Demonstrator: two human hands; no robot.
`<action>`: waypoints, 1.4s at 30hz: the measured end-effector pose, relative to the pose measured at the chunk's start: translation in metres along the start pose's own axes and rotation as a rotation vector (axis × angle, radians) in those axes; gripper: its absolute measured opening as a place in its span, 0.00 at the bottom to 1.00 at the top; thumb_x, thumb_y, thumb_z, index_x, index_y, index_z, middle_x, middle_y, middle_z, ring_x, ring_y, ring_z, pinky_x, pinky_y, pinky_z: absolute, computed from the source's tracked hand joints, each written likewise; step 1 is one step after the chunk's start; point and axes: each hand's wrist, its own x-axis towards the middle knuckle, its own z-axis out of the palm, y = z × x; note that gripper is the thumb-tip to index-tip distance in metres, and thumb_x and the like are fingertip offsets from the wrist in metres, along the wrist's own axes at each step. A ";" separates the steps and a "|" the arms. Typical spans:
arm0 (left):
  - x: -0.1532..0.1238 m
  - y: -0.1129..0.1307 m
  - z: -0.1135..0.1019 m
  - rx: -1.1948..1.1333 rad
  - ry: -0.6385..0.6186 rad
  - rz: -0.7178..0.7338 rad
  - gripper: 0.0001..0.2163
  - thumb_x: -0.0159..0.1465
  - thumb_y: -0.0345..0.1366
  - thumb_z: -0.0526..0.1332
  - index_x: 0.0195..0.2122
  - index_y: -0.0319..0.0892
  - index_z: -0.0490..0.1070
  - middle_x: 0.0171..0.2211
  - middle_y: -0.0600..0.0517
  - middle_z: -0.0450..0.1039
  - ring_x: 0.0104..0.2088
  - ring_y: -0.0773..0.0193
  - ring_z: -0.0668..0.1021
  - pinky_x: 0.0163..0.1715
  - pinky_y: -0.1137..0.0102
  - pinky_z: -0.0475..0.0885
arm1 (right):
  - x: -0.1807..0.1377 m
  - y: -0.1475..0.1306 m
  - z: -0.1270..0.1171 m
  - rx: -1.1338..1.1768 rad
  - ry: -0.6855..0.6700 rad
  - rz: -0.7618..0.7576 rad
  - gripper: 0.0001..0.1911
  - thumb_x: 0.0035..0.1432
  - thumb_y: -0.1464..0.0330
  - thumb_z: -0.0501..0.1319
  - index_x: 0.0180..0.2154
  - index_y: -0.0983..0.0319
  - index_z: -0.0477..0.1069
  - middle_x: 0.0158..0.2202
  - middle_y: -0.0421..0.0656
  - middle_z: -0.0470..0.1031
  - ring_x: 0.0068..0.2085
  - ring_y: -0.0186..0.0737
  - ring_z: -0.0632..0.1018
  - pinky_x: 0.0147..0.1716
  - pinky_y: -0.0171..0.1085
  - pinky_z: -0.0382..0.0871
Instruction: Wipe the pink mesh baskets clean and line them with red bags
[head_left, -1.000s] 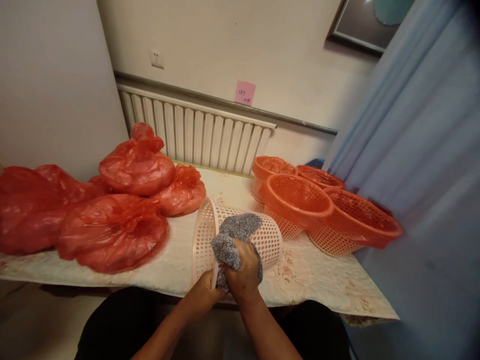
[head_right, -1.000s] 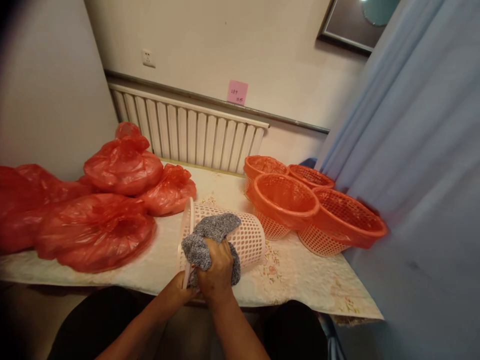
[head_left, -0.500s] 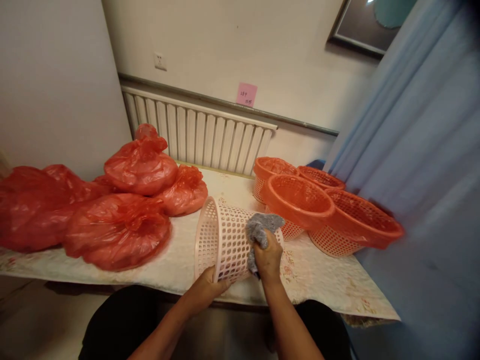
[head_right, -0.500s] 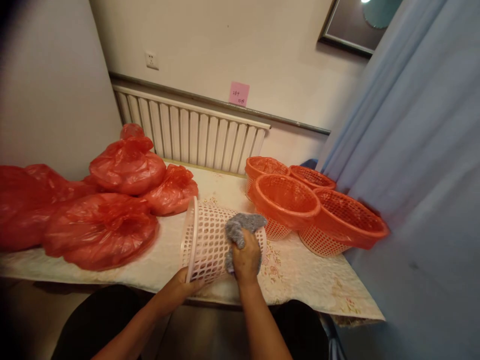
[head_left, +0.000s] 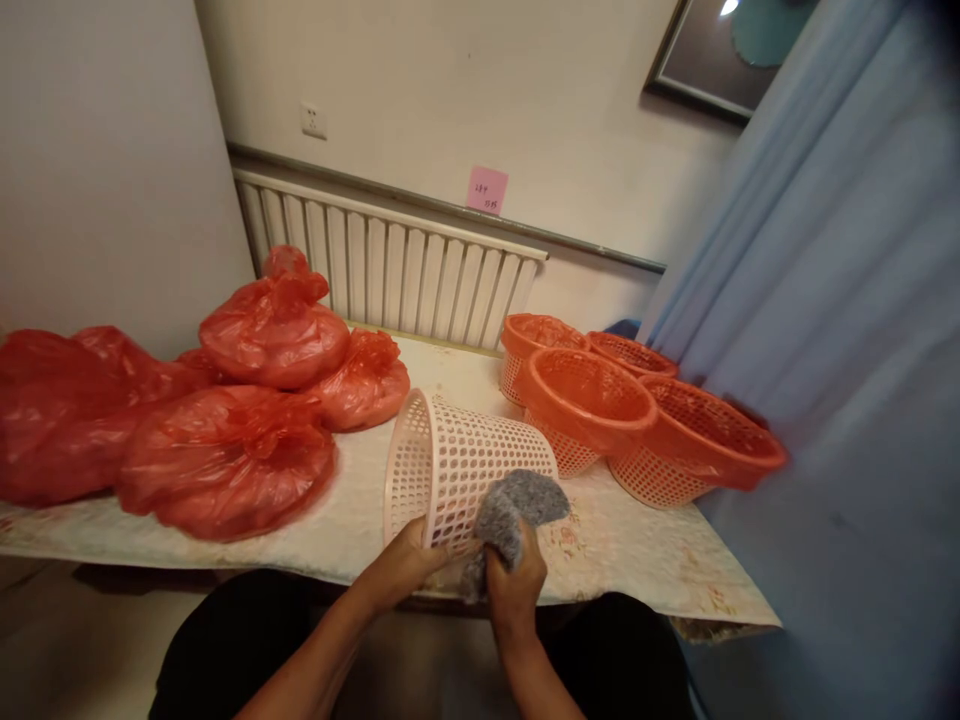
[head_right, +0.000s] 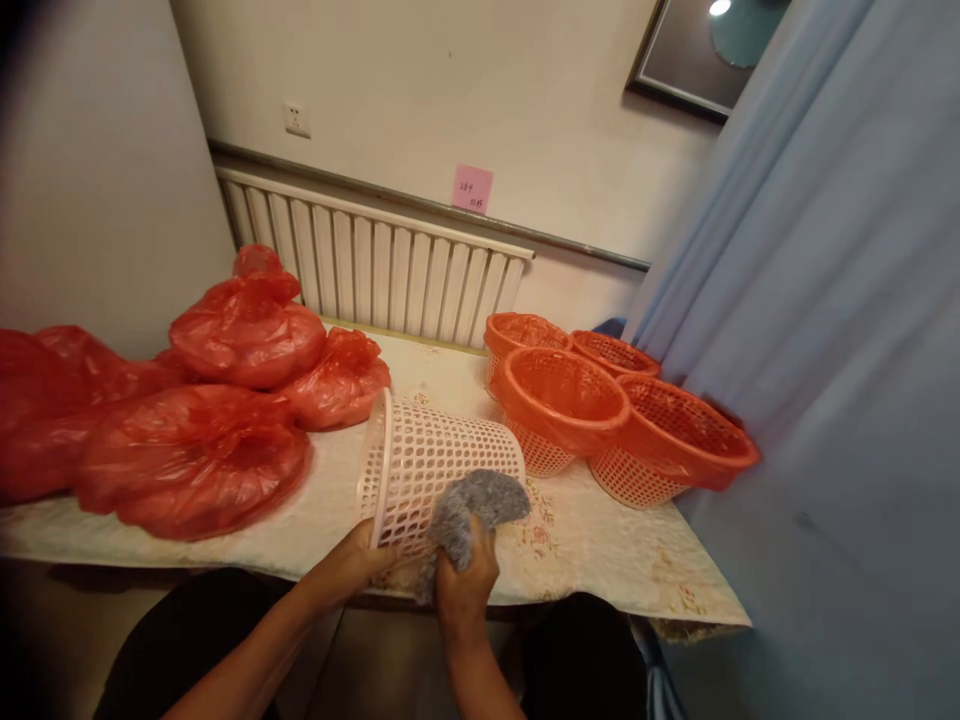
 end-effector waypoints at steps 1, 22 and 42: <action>0.001 -0.001 -0.001 0.024 0.014 -0.001 0.22 0.56 0.41 0.66 0.50 0.37 0.74 0.47 0.46 0.78 0.48 0.51 0.77 0.55 0.59 0.67 | -0.003 -0.011 0.001 0.042 -0.051 -0.072 0.17 0.53 0.68 0.57 0.46 0.62 0.72 0.41 0.47 0.78 0.44 0.46 0.77 0.44 0.43 0.71; -0.022 -0.033 -0.012 0.283 -0.031 0.018 0.13 0.58 0.32 0.59 0.43 0.39 0.75 0.40 0.49 0.79 0.45 0.54 0.76 0.53 0.62 0.67 | 0.073 -0.097 0.019 0.030 -0.312 -0.186 0.16 0.49 0.76 0.56 0.40 0.61 0.74 0.36 0.44 0.76 0.41 0.45 0.74 0.42 0.40 0.66; -0.010 0.007 0.003 -0.113 -0.017 -0.002 0.23 0.53 0.31 0.63 0.52 0.39 0.72 0.51 0.47 0.76 0.52 0.51 0.75 0.60 0.56 0.62 | 0.113 0.016 -0.010 -0.185 -0.047 0.154 0.09 0.50 0.67 0.55 0.32 0.60 0.72 0.28 0.42 0.75 0.30 0.42 0.72 0.32 0.36 0.61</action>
